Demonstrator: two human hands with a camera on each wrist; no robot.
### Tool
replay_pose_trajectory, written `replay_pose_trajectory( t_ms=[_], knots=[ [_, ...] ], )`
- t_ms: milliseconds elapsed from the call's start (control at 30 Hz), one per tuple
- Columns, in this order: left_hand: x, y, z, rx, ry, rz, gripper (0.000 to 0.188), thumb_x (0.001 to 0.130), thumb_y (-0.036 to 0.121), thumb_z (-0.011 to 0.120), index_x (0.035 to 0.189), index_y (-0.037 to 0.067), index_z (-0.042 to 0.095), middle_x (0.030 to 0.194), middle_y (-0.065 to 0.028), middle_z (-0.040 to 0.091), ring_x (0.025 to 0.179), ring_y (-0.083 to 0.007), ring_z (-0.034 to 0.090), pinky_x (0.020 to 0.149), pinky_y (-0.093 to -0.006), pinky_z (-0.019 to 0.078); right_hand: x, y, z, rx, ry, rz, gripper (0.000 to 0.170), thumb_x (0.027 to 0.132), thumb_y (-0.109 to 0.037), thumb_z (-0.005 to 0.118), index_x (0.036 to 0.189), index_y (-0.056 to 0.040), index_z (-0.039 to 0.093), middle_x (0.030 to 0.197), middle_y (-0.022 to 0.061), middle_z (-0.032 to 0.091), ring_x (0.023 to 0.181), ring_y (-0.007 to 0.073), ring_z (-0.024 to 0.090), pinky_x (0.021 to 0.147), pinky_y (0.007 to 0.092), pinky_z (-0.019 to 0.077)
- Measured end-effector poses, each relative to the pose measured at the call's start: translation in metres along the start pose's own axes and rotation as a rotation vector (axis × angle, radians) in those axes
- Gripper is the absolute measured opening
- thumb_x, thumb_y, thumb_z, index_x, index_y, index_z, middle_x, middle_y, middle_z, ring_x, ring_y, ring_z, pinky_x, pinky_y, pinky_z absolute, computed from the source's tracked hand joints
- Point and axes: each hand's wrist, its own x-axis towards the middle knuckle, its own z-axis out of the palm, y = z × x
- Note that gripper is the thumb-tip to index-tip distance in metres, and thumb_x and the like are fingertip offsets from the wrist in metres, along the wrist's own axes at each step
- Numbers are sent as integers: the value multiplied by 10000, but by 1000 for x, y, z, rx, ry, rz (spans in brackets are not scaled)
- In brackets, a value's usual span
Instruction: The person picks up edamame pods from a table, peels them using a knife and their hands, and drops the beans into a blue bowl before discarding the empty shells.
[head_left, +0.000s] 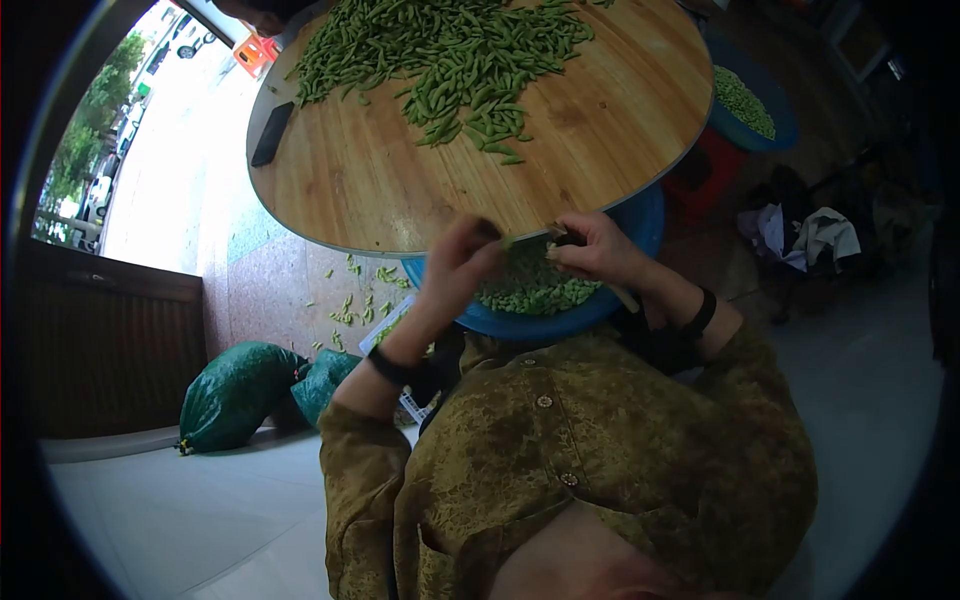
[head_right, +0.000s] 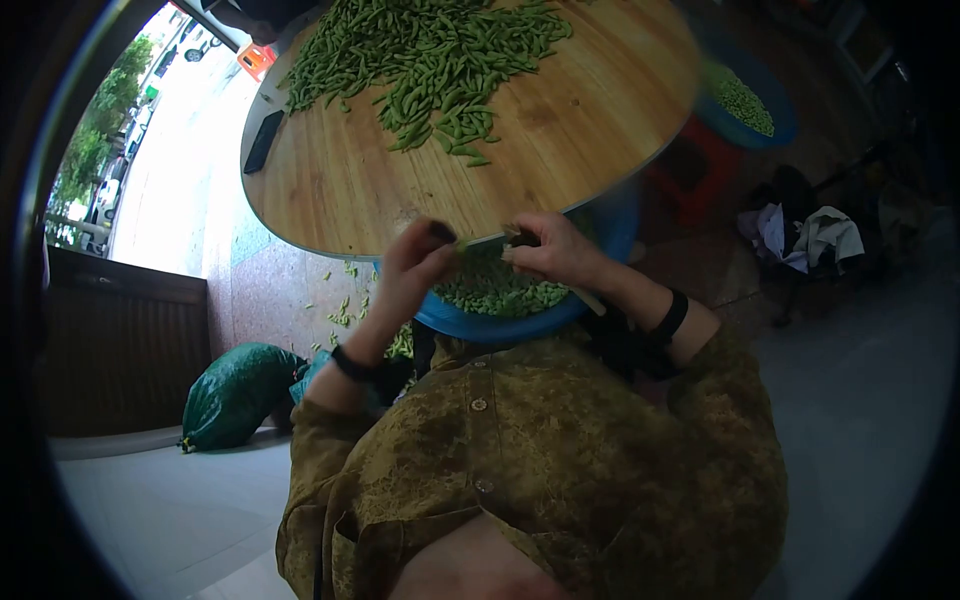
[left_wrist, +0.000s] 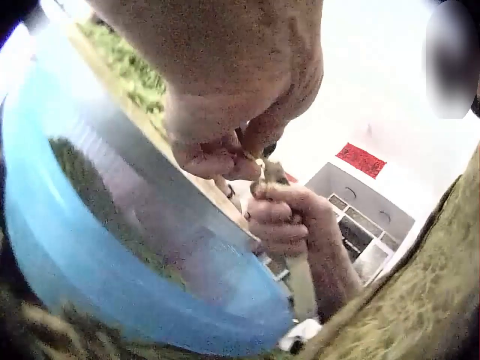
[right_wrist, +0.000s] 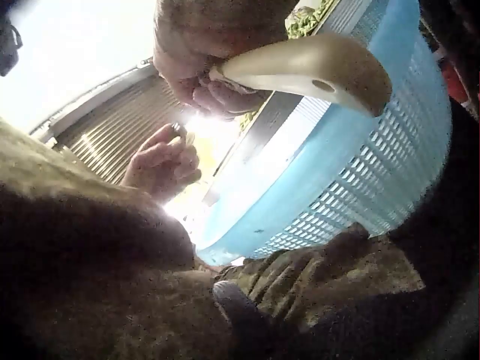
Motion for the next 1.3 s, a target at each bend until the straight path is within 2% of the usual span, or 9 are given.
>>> replay_pose_trajectory(
  t_ms=[67, 167, 233, 367, 767, 833, 933, 1033, 1300],
  knots=[
    [-25, 36, -40, 886, -168, 108, 115, 835, 115, 609, 888, 18, 574, 739, -185, 619, 684, -348, 617, 614, -388, 499, -3, 4, -7, -70, 22, -36, 195, 830, -100, 601, 996, -14, 545, 680, 18, 575, 499, 55, 481, 451, 206, 381],
    [-44, 50, -67, 1201, -302, -109, 132, 793, 117, 625, 867, 13, 591, 715, -232, 579, 748, -420, 587, 648, -458, 493, -7, 0, -7, -47, -1, -41, 233, 855, -89, 576, 1066, -6, 523, 742, 20, 588, 485, 46, 467, 441, 202, 367],
    [-26, 46, -73, 1252, -330, 126, 119, 807, 96, 601, 888, 8, 603, 740, -218, 588, 757, -407, 598, 659, -460, 490, -5, -5, -3, -21, 3, 151, 207, 858, -147, 578, 1001, -6, 531, 745, 38, 589, 501, 66, 488, 456, 219, 397],
    [50, 33, -32, 896, -169, 459, 90, 806, 52, 587, 864, -17, 585, 836, -200, 584, 795, -396, 594, 667, -439, 477, 1, -3, -1, -19, 40, 113, 193, 889, -187, 557, 966, -14, 524, 728, 32, 567, 487, 65, 472, 425, 225, 381],
    [145, -23, -3, 1039, -11, 611, 155, 832, 109, 563, 925, -14, 549, 923, -230, 545, 800, -443, 562, 674, -463, 470, -3, 13, -20, 245, 49, 32, 255, 948, -127, 444, 1166, 0, 483, 748, 20, 521, 513, 57, 452, 414, 201, 362],
    [124, -10, 7, 949, -4, 334, 160, 874, 133, 559, 934, -15, 560, 831, -172, 601, 699, -330, 599, 600, -381, 472, -1, 5, -14, 392, 150, -78, 137, 943, -152, 456, 896, -32, 502, 651, 18, 488, 483, 70, 440, 391, 204, 333],
    [83, 15, 20, 282, -172, 5, 166, 920, 150, 541, 935, -12, 574, 755, -86, 617, 612, -165, 575, 534, -271, 440, -4, -13, -5, 438, 160, -114, 125, 947, -147, 448, 948, -38, 507, 710, 20, 506, 507, 61, 454, 397, 192, 342],
    [62, 22, 25, 15, -206, -117, 153, 939, 139, 526, 917, -3, 578, 743, -25, 598, 597, -59, 528, 505, -198, 406, -1, -6, -4, 424, 23, -122, 129, 953, -158, 452, 1000, -48, 502, 765, 14, 512, 535, 48, 460, 404, 177, 349],
    [43, 18, 25, -124, -150, -190, 143, 935, 159, 550, 904, 23, 581, 734, -25, 608, 555, -76, 547, 442, -197, 398, -5, -12, 8, 412, -42, -127, 391, 969, -158, 439, 1345, -53, 407, 768, 3, 497, 551, 35, 449, 410, 166, 347]
  ],
)
